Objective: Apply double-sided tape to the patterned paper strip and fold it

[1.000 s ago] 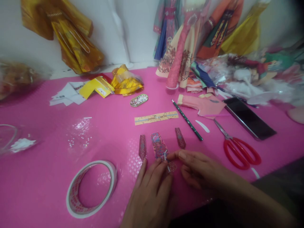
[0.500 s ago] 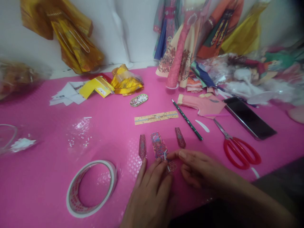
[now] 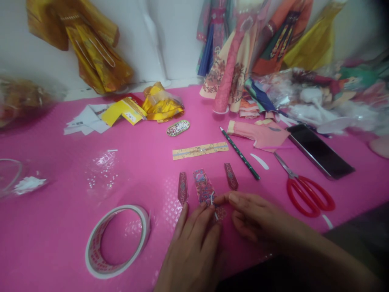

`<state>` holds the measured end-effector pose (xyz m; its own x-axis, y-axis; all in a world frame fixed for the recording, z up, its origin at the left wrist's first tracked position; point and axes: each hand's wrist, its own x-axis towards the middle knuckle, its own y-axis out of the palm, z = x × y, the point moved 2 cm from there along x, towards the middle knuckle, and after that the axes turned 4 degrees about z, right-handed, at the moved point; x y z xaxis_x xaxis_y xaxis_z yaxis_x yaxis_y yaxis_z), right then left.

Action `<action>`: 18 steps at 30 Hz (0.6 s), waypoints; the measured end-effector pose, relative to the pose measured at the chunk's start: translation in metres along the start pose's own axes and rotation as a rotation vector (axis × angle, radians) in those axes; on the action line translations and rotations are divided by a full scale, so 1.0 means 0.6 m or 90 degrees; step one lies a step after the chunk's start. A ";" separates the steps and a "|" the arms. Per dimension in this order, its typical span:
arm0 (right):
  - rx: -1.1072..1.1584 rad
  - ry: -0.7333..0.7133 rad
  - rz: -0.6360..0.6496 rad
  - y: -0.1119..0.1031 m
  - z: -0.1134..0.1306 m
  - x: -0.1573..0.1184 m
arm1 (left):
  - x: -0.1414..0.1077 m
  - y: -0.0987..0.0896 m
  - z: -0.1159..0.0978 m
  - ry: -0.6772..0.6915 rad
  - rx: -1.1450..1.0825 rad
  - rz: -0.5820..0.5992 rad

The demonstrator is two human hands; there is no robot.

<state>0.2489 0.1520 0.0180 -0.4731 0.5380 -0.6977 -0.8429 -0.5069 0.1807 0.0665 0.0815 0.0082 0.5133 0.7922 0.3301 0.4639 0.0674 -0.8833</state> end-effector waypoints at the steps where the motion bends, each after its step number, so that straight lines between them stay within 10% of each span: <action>1: 0.006 -0.007 -0.007 0.000 -0.001 0.001 | -0.001 0.000 0.000 0.000 0.003 -0.001; 18: 0.004 -0.028 0.006 0.013 0.016 -0.005 | 0.003 -0.003 -0.002 0.003 0.014 0.001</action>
<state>0.2413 0.1529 0.0283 -0.4916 0.5629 -0.6644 -0.8400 -0.5077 0.1914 0.0677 0.0821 0.0107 0.5168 0.7896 0.3308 0.4473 0.0804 -0.8908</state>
